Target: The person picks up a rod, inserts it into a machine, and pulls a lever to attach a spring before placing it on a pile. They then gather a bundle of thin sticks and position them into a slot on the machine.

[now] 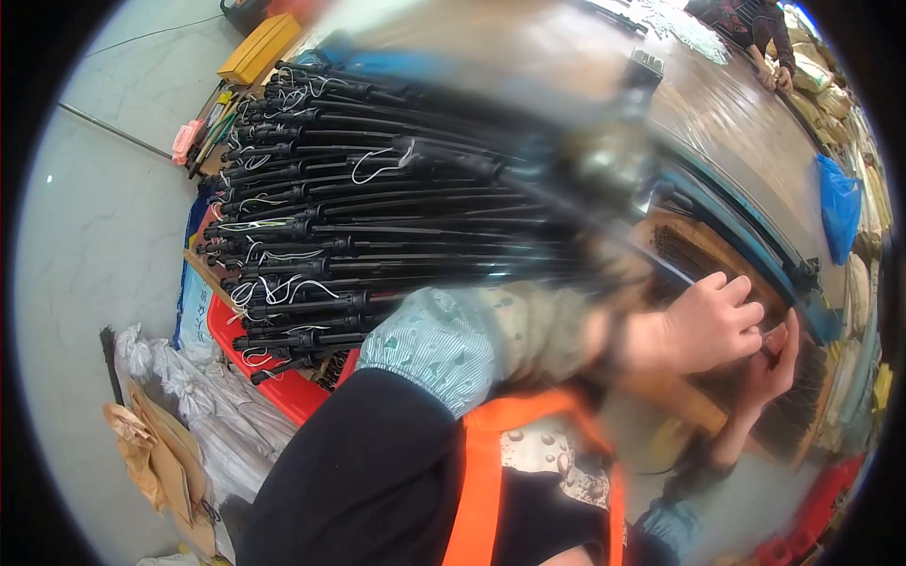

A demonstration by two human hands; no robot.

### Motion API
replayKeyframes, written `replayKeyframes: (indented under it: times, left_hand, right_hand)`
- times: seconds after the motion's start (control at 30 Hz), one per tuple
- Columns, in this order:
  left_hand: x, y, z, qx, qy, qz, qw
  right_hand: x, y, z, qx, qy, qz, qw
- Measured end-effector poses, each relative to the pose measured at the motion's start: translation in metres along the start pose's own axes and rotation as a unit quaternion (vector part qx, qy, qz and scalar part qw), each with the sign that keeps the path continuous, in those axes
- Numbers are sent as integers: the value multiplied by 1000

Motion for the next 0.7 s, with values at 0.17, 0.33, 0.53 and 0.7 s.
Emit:
replayKeyframes:
  times: [0.17, 0.33, 0.53, 0.7]
  left_hand:
    - [2, -8, -4, 22, 12, 2, 1000]
    - [-9, -1, 19, -122, -28, -41, 991]
    - [1, -10, 4, -126, -19, -16, 992]
    - [10, -25, -25, -51, 29, 22, 998]
  right_hand:
    - [6, -1, -4, 50, -108, 37, 992]
    - [7, -5, 16, 36, -224, 199, 954]
    - [8, 18, 64, -41, -261, 264, 928]
    - [14, 65, 95, -32, -506, 423, 752]
Point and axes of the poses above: each hand's wrist, its own y-axis away from the middle knuckle, its own z-axis out of the palm, x = y × z, the point moved 7 cm from there along -y, towards the middle knuckle, and after that the axes turned 9 degrees about x, right-handed, at the moved point
